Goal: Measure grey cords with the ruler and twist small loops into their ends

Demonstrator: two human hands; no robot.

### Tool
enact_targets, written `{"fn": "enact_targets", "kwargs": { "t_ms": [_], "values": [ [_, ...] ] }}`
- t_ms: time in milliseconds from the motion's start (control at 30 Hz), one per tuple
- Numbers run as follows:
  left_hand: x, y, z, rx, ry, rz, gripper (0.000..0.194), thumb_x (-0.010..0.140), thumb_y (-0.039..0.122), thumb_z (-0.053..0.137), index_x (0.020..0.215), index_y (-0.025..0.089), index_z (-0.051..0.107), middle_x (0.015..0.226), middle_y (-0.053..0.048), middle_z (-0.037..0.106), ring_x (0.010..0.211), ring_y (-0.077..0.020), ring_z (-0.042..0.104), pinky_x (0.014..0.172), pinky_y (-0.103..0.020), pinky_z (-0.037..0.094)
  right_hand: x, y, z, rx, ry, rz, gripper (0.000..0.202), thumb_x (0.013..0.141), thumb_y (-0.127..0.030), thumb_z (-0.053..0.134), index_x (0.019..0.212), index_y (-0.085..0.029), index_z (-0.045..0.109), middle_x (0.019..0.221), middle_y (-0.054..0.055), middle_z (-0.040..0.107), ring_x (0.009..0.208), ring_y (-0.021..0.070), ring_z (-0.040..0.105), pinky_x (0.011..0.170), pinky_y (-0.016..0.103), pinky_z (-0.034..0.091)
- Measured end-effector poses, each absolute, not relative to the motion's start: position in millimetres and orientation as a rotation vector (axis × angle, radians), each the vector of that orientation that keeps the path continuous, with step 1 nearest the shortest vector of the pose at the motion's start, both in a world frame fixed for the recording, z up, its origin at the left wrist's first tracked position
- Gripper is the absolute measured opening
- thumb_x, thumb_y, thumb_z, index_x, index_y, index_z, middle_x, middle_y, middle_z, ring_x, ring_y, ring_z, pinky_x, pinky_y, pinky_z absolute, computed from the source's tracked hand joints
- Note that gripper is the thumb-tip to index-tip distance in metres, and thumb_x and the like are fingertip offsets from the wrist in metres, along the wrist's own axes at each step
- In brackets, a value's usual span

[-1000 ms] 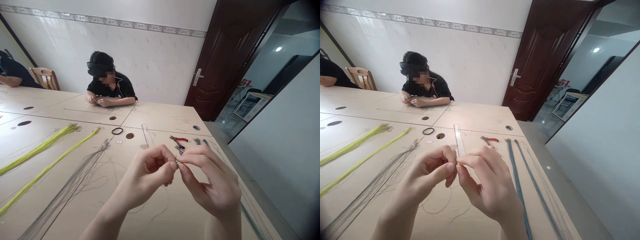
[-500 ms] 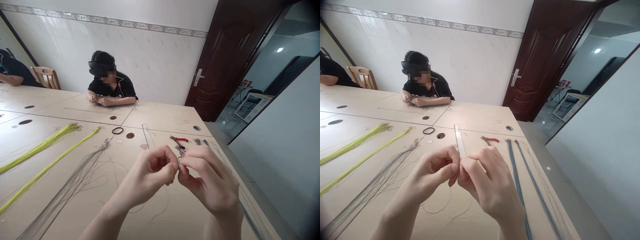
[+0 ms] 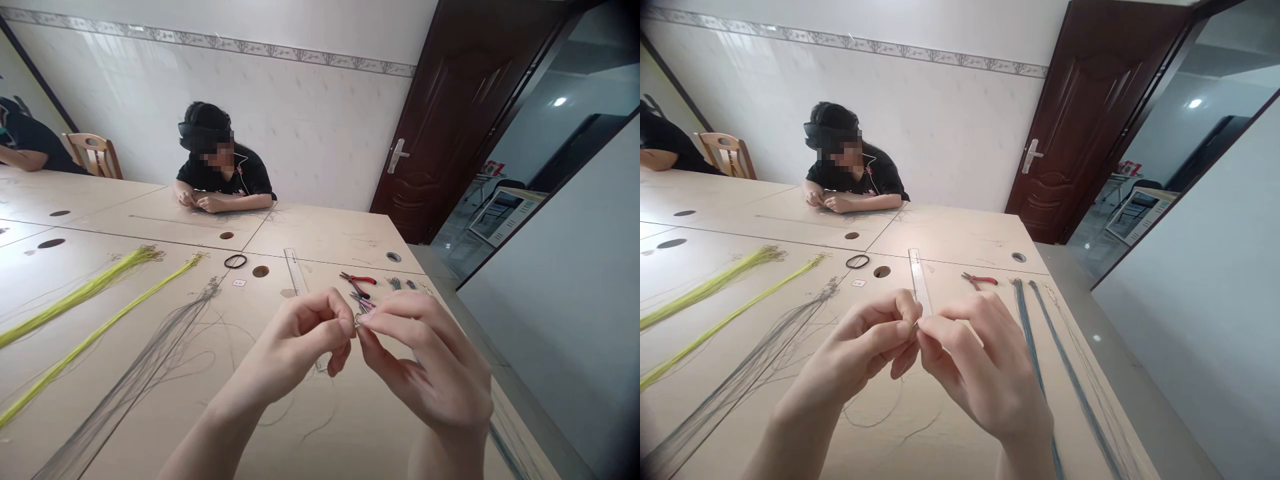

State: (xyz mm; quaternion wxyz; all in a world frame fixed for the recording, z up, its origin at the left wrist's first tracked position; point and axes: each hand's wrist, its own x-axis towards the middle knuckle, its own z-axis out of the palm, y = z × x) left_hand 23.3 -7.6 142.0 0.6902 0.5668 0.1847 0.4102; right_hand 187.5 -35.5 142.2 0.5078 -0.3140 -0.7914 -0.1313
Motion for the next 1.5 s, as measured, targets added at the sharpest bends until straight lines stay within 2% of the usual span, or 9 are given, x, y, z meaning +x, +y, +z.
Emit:
{"fn": "enact_targets", "kwargs": {
  "t_ms": [100, 233, 400, 667, 833, 1033, 1300, 1500],
  "values": [
    [23.2, -7.4, 141.0, 1.306, 0.412, 0.905, 0.016, 0.087, 0.023, 0.051, 0.073, 0.016, 0.051, 0.054, 0.003, 0.047, 0.05, -0.0067, 0.043, 0.05, -0.018, 0.033, 187.9, -35.2, 141.6, -0.768, -1.904, -0.314, 0.021, 0.076, -0.003, 0.066, 0.092, -0.015, 0.06, 0.086, 0.006, 0.062, 0.077, 0.0158, 0.057, 0.078, 0.037, 0.049],
    [23.4, -7.8, 140.5, 1.343, 0.414, 0.883, 0.017, 0.09, 0.026, 0.051, 0.076, 0.016, 0.05, 0.057, 0.003, 0.049, 0.052, -0.0062, 0.043, 0.051, -0.017, 0.033, 189.9, -34.6, 140.8, -0.753, -1.929, -0.308, 0.02, 0.076, -0.004, 0.066, 0.091, -0.015, 0.06, 0.085, 0.006, 0.061, 0.077, 0.0159, 0.057, 0.074, 0.035, 0.048],
    [24.2, -9.2, 140.8, 1.363, 0.411, 0.882, 0.017, 0.09, 0.026, 0.05, 0.077, 0.016, 0.049, 0.061, 0.002, 0.049, 0.053, -0.007, 0.044, 0.052, -0.018, 0.033, 192.3, -36.2, 140.4, -0.744, -1.952, -0.282, 0.015, 0.079, -0.006, 0.063, 0.088, -0.016, 0.059, 0.084, 0.005, 0.059, 0.076, 0.0154, 0.056, 0.079, 0.039, 0.048],
    [25.8, -10.6, 140.6, 1.391, 0.425, 0.918, 0.017, 0.09, 0.023, 0.05, 0.075, 0.015, 0.048, 0.062, 0.002, 0.05, 0.055, -0.0069, 0.045, 0.055, -0.019, 0.036, 186.5, -36.0, 141.8, -0.795, -1.913, -0.243, 0.012, 0.077, -0.004, 0.061, 0.079, -0.015, 0.054, 0.079, 0.004, 0.058, 0.072, 0.014, 0.054, 0.065, 0.031, 0.045],
    [25.0, -11.6, 141.7, 1.389, 0.441, 0.957, 0.015, 0.089, 0.019, 0.049, 0.074, 0.015, 0.049, 0.059, 0.004, 0.047, 0.054, -0.0053, 0.045, 0.052, -0.015, 0.036, 184.6, -35.5, 144.3, -0.814, -1.86, -0.097, 0.014, 0.075, -0.002, 0.056, 0.082, -0.014, 0.054, 0.08, 0.003, 0.058, 0.076, 0.0124, 0.054, 0.067, 0.028, 0.046],
    [25.1, -11.2, 140.0, 1.43, 0.485, 0.984, 0.016, 0.09, 0.023, 0.05, 0.075, 0.016, 0.05, 0.062, 0.004, 0.048, 0.056, -0.0058, 0.047, 0.054, -0.017, 0.037, 184.8, -37.0, 146.9, -0.815, -1.866, -0.021, 0.014, 0.077, -0.004, 0.055, 0.086, -0.013, 0.058, 0.085, 0.003, 0.059, 0.081, 0.0118, 0.055, 0.072, 0.027, 0.047],
    [25.6, -12.8, 140.4, 1.518, 0.558, 0.98, 0.018, 0.089, 0.027, 0.05, 0.074, 0.016, 0.05, 0.062, 0.002, 0.049, 0.056, -0.0077, 0.046, 0.052, -0.019, 0.036, 186.1, -36.7, 146.8, -0.831, -1.883, 0.022, 0.01, 0.08, -0.005, 0.058, 0.083, -0.014, 0.057, 0.082, 0.001, 0.058, 0.079, 0.0099, 0.055, 0.07, 0.024, 0.045],
    [27.5, -14.2, 141.8, 1.604, 0.738, 1.085, 0.019, 0.083, 0.033, 0.056, 0.076, 0.015, 0.056, 0.058, 0.001, 0.051, 0.057, -0.0117, 0.05, 0.05, -0.021, 0.041, 186.1, -34.2, 146.0, -0.82, -1.926, -0.026, 0.011, 0.081, -0.005, 0.055, 0.079, -0.015, 0.052, 0.077, 0.0, 0.056, 0.074, 0.0096, 0.054, 0.067, 0.024, 0.045]
  ]
}}
